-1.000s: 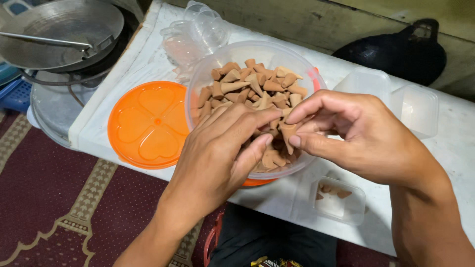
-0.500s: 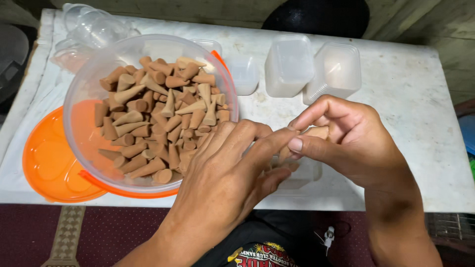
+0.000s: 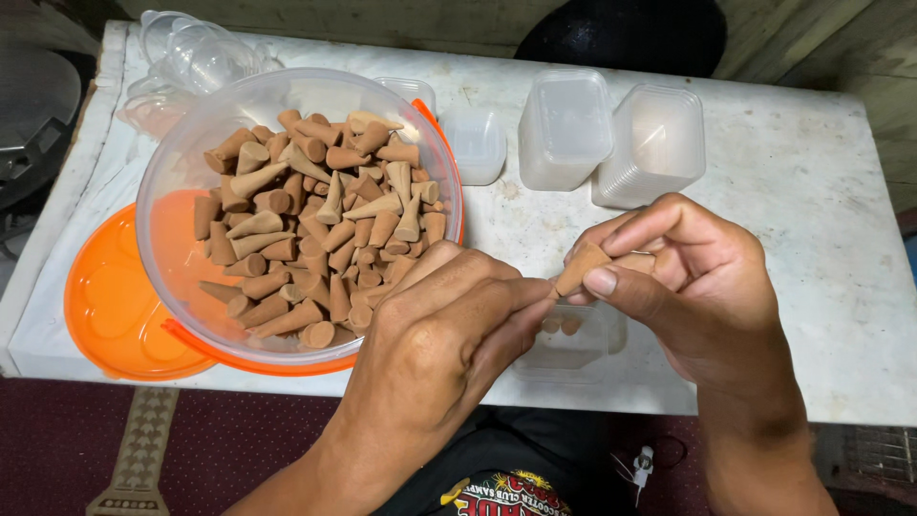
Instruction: The person picks small cone-shaped items from a large orange-lidded container and places them into a small clear plastic container. The person repeats this process, filling the small container with the cones.
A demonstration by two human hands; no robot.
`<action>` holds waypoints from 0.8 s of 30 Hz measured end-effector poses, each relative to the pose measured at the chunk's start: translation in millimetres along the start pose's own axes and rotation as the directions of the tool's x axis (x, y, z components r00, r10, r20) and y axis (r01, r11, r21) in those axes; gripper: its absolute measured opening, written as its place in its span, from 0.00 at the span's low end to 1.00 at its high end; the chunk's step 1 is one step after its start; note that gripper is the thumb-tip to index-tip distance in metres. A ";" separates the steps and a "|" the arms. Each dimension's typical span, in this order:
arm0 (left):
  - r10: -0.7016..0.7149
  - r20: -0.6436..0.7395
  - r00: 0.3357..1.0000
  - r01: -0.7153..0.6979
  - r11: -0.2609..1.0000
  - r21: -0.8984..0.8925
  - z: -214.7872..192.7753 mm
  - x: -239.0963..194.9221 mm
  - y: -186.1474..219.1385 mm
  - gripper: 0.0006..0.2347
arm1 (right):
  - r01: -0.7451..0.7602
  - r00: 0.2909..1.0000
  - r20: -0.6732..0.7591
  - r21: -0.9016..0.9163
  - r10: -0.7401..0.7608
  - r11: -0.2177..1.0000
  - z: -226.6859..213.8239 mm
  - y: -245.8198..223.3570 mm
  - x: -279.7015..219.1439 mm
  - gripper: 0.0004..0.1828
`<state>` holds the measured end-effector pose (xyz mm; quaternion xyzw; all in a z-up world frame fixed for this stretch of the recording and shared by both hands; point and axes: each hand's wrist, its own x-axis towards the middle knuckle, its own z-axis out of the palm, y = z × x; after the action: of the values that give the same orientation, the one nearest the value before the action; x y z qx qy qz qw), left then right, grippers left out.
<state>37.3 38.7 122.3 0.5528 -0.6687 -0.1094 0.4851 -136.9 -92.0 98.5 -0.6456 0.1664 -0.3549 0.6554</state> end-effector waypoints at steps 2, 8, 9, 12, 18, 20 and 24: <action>0.003 -0.006 1.000 -0.003 1.000 0.001 0.1 -0.7 -1.1 0.05 | -0.003 1.000 -0.001 -0.003 0.003 1.000 3.4 -3.7 0.3 0.08; 0.020 -0.052 0.998 -0.019 0.999 0.034 -8.3 -1.5 0.6 0.04 | 0.035 0.998 -0.046 -0.078 -0.038 0.996 18.3 -8.5 2.9 0.08; 0.028 -0.078 0.997 -0.023 0.998 0.055 -13.1 -1.9 1.2 0.04 | 0.030 0.996 -0.083 -0.109 -0.039 0.994 23.2 -9.2 5.1 0.08; 0.068 -0.116 0.991 -0.047 0.984 0.170 -37.7 -3.0 2.7 0.05 | 0.030 0.995 -0.088 -0.144 -0.043 0.989 47.5 -14.6 22.8 0.11; -0.136 -0.047 0.990 0.141 0.850 0.508 -94.4 -26.4 -20.8 0.05 | 0.114 0.981 0.192 -0.646 0.016 0.755 84.0 -21.0 72.7 0.14; -0.281 -0.011 0.960 0.232 0.768 0.597 -95.3 -28.8 -30.3 0.05 | 0.131 0.960 0.263 -0.721 0.094 0.680 96.5 -20.2 77.9 0.11; -0.360 0.044 0.932 0.225 0.669 0.708 -90.7 -32.2 -46.2 0.08 | 0.200 0.889 0.323 -0.912 0.326 0.359 111.5 -13.0 83.1 0.10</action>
<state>133.7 84.4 119.6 0.7815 -0.6035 0.0223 0.1564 -7.1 -66.3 143.3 -0.9566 0.2053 -0.0103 0.2064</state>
